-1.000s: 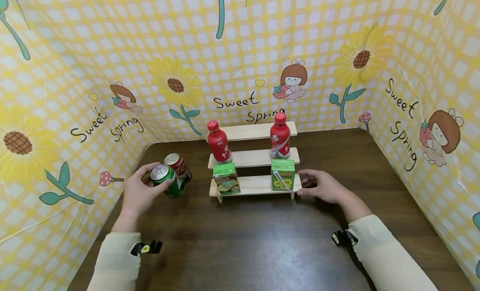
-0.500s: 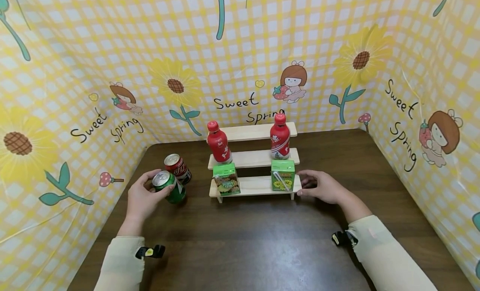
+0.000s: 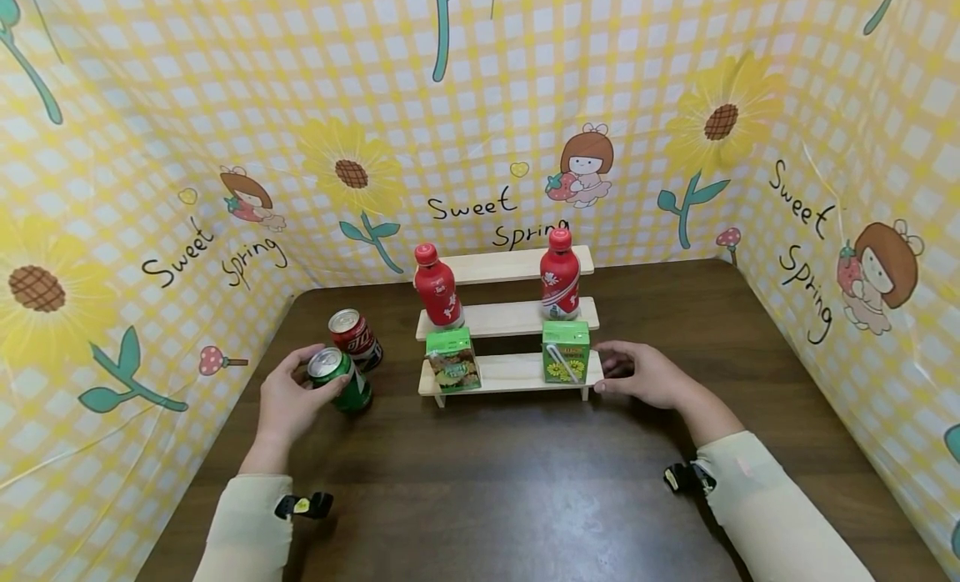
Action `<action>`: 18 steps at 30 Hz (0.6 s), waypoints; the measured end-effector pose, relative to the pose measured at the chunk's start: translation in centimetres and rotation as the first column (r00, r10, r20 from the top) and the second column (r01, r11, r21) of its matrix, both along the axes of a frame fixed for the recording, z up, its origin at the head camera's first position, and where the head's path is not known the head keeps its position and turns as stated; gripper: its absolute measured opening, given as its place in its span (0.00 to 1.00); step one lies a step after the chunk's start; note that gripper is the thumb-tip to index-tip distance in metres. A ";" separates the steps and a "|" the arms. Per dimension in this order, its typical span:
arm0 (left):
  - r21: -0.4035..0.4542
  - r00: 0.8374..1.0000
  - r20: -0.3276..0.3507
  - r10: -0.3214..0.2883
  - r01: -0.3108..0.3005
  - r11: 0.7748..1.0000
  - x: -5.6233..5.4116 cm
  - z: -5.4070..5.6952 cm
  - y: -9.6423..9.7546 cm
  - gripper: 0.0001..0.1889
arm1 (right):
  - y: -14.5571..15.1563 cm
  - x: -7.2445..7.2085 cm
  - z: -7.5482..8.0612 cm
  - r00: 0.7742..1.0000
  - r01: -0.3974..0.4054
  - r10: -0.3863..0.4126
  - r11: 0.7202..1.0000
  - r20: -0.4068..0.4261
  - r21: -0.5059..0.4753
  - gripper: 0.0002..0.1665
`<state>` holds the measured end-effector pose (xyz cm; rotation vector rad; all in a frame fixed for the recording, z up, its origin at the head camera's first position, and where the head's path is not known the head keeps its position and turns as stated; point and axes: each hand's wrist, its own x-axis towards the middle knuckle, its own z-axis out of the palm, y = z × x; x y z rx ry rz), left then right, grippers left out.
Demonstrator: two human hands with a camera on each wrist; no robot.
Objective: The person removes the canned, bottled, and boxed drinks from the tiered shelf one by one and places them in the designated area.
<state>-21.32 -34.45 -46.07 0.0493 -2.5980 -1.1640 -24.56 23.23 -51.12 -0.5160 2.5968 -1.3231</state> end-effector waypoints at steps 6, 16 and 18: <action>-0.007 1.000 -0.001 0.008 -0.008 1.000 -0.3 -0.5 -0.1 0.35 | 0.0 0.0 -0.1 1.000 0.003 -0.003 1.000 0.004 -0.001 0.41; -0.011 1.000 -0.002 0.017 -0.017 1.000 -0.6 -1.1 -0.2 0.35 | 0.0 0.0 -0.1 1.000 0.002 -0.002 1.000 0.008 0.000 0.40; -0.010 1.000 0.000 0.016 -0.016 1.000 -0.6 -1.1 -0.1 0.35 | 0.0 -0.1 0.0 1.000 0.005 -0.005 1.000 0.009 -0.002 0.40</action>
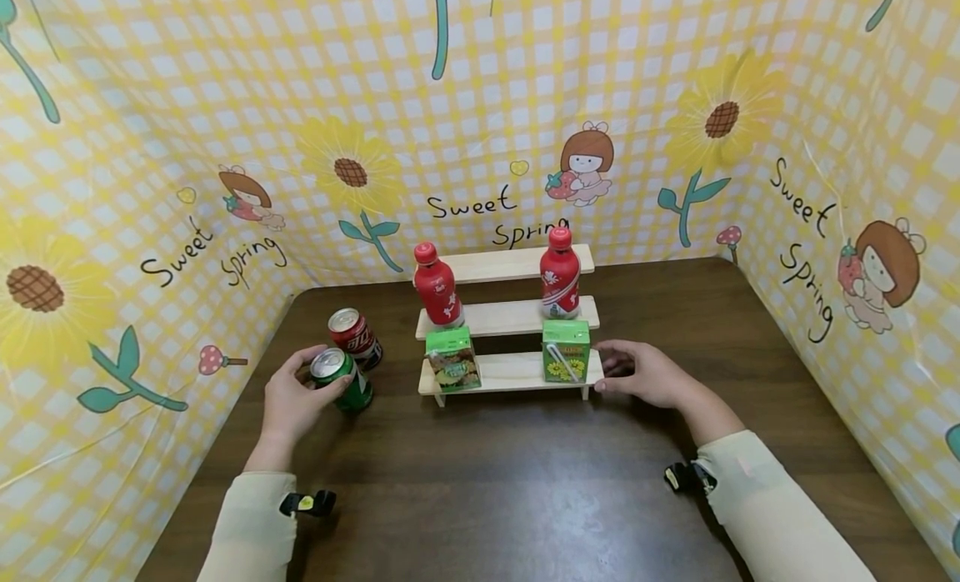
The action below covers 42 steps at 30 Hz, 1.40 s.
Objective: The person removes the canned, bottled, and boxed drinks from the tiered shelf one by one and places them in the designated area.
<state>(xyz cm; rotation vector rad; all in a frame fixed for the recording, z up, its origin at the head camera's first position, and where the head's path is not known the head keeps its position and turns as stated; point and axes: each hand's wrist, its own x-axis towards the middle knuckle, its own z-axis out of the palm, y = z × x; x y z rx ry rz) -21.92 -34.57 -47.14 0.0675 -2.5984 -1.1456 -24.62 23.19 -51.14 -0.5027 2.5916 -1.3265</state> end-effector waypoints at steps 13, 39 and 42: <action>0.029 0.999 0.043 -0.009 0.008 1.000 0.2 -0.4 0.0 0.36 | 0.2 0.1 0.2 1.000 -0.009 0.009 1.000 -0.008 0.006 0.41; 0.043 0.998 -0.010 -0.054 0.055 0.998 0.3 -0.4 0.7 0.40 | 0.0 0.2 0.1 1.000 -0.004 0.004 1.000 -0.011 0.002 0.40; 0.043 0.998 -0.035 -0.060 0.062 0.997 0.2 -0.2 0.8 0.41 | 0.1 0.3 0.0 1.000 -0.012 0.012 1.000 -0.020 0.000 0.40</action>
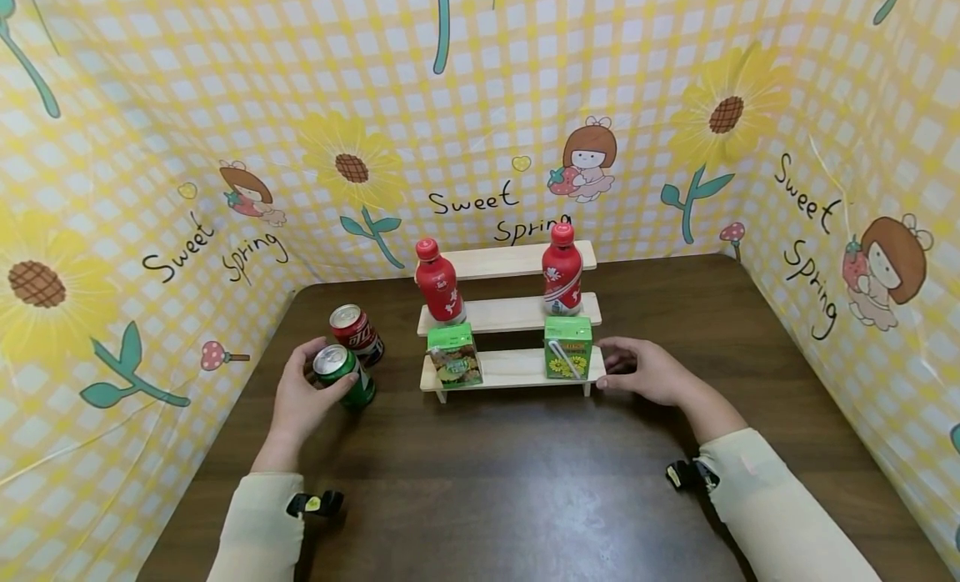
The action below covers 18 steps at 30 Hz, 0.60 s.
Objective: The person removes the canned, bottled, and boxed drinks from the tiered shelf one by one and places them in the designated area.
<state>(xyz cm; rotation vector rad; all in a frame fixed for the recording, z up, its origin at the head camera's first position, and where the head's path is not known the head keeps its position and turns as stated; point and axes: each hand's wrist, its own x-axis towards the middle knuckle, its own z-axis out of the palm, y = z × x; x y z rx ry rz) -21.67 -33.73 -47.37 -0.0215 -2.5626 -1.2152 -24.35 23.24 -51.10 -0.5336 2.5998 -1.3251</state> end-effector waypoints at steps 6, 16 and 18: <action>0.006 0.996 -0.086 -0.011 0.012 1.000 0.0 1.3 0.6 0.42 | 0.0 -0.1 0.0 1.000 0.007 -0.007 1.000 0.013 -0.001 0.40; 0.014 0.984 -0.170 -0.054 0.058 0.998 -0.5 4.3 2.8 0.40 | 0.0 -0.1 0.0 1.000 0.007 -0.007 1.000 0.004 0.000 0.41; 0.010 0.980 -0.186 -0.067 0.070 0.998 -0.6 4.9 3.5 0.39 | 0.0 -0.1 0.0 1.000 0.013 -0.013 1.000 0.011 -0.002 0.41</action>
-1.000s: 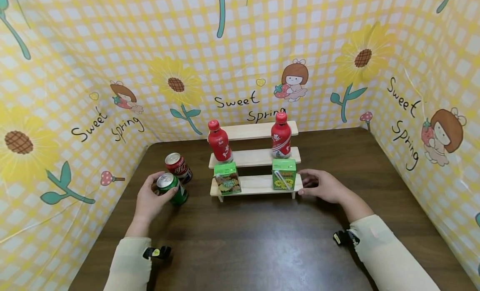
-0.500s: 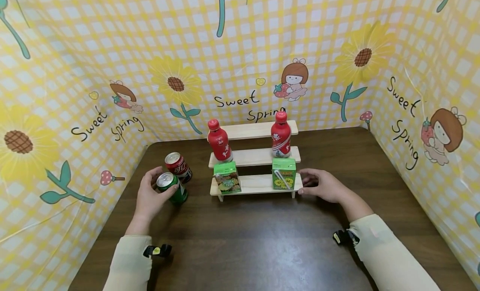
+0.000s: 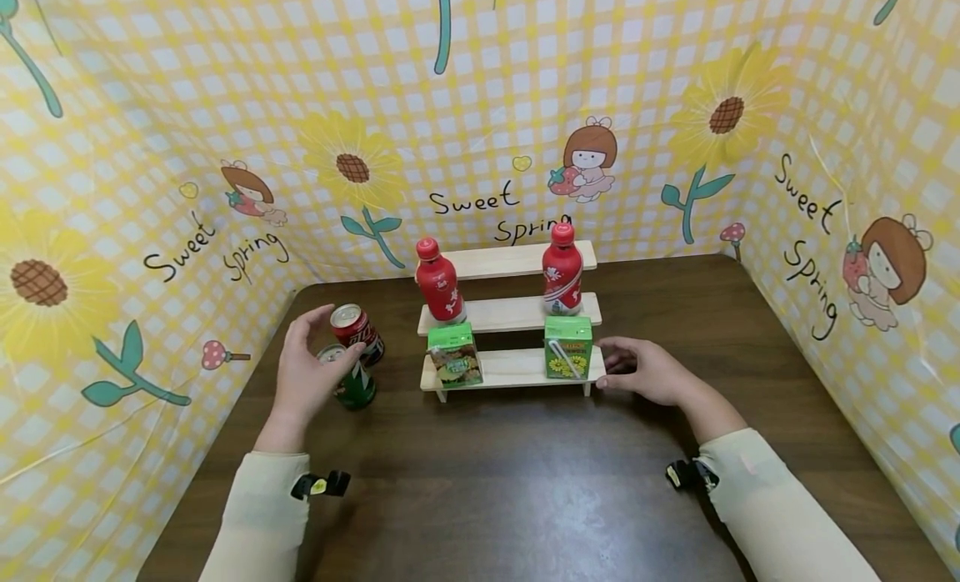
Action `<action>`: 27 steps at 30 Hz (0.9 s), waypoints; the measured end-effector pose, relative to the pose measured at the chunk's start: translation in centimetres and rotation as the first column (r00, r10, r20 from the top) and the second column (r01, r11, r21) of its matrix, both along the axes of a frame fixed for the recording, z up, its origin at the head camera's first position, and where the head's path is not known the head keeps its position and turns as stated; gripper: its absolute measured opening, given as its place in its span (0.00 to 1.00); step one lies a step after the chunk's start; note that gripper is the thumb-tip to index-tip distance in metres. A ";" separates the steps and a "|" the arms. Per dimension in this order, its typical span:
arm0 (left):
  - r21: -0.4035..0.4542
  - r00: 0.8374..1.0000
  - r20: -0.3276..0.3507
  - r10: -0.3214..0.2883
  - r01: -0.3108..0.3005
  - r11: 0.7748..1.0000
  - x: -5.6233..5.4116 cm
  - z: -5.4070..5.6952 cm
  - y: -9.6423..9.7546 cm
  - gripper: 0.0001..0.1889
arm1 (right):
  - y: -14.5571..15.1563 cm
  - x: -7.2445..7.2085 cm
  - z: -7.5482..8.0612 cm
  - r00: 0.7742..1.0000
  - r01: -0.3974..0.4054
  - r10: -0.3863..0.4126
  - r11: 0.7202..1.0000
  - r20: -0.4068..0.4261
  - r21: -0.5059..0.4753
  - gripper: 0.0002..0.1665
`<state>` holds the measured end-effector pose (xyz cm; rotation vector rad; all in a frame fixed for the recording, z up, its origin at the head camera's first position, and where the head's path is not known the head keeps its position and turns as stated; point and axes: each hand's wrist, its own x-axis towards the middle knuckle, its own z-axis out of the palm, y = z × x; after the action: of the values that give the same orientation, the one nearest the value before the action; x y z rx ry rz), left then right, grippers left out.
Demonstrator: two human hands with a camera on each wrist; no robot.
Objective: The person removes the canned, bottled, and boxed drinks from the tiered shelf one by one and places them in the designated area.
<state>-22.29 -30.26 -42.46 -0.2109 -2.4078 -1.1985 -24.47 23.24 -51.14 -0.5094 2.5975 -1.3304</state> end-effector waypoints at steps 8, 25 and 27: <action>-0.008 0.998 -0.044 -0.046 0.046 0.999 -0.8 1.4 3.0 0.34 | 0.1 0.0 -0.1 1.000 -0.002 0.002 1.000 0.008 0.009 0.41; 0.064 0.980 -0.072 -0.188 0.193 0.979 -2.0 5.1 8.3 0.32 | 0.0 -0.1 -0.3 1.000 -0.028 0.027 0.999 -0.014 -0.033 0.40; 0.061 0.976 -0.080 -0.203 0.208 0.976 -2.9 4.5 8.3 0.33 | 0.1 -0.1 -0.3 1.000 -0.028 0.028 0.999 -0.015 -0.033 0.40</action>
<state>-25.19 -21.97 -37.92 -0.4839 -2.3204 -1.3373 -24.55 23.32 -51.42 -0.5603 2.5734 -1.3685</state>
